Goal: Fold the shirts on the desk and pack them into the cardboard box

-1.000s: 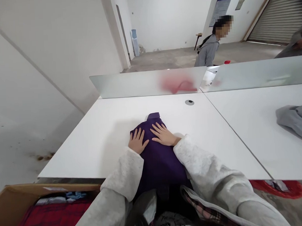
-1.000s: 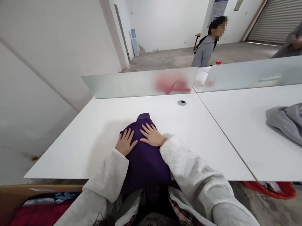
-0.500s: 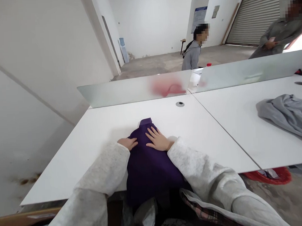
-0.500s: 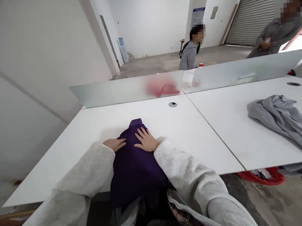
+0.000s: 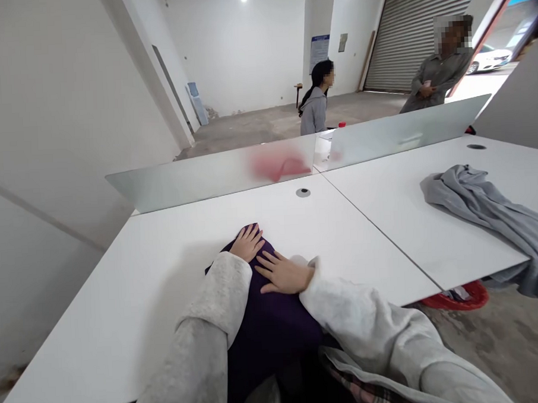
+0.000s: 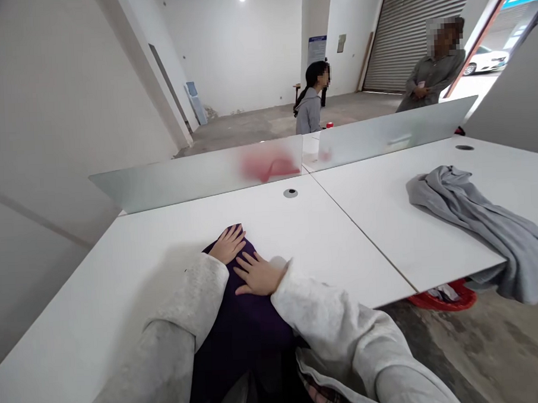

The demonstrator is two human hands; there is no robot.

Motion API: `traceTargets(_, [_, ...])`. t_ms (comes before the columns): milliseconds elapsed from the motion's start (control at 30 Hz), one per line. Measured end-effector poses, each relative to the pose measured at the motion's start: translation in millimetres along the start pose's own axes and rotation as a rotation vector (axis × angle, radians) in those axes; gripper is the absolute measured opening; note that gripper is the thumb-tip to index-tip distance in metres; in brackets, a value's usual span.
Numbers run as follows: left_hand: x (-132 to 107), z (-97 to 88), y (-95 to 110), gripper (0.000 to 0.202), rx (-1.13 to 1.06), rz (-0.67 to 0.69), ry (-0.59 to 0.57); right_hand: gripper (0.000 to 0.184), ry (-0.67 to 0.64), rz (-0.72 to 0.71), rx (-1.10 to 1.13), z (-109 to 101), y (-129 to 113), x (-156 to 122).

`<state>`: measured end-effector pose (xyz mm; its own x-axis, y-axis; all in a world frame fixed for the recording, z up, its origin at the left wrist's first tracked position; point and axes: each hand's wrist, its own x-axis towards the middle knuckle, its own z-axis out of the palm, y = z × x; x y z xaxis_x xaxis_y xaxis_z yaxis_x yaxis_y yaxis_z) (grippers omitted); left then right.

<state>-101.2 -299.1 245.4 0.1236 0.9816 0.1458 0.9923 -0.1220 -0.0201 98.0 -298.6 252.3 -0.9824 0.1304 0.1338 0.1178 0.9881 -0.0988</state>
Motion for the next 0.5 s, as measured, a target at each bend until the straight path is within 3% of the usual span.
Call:
traceTargets(133, [-3,6.4,2,0.050,0.002,-0.010,0.033,0.072,0.046,-0.073,0.085,0,-29,-42])
traceTargets(300, [1,8.9,2,0.052,-0.019,-0.024,0.023,0.070,0.052,-0.057,0.148,2,-42,-56])
traceTargets(400, [-2,-1.9,1,0.056,-0.031,-0.080,0.005,0.070,0.045,-0.037,0.145,-7,-46,-65])
traceTargets(500, [-26,-26.7,3,0.066,-0.020,-0.179,-0.044,0.073,0.032,-0.017,0.170,-12,-53,-84])
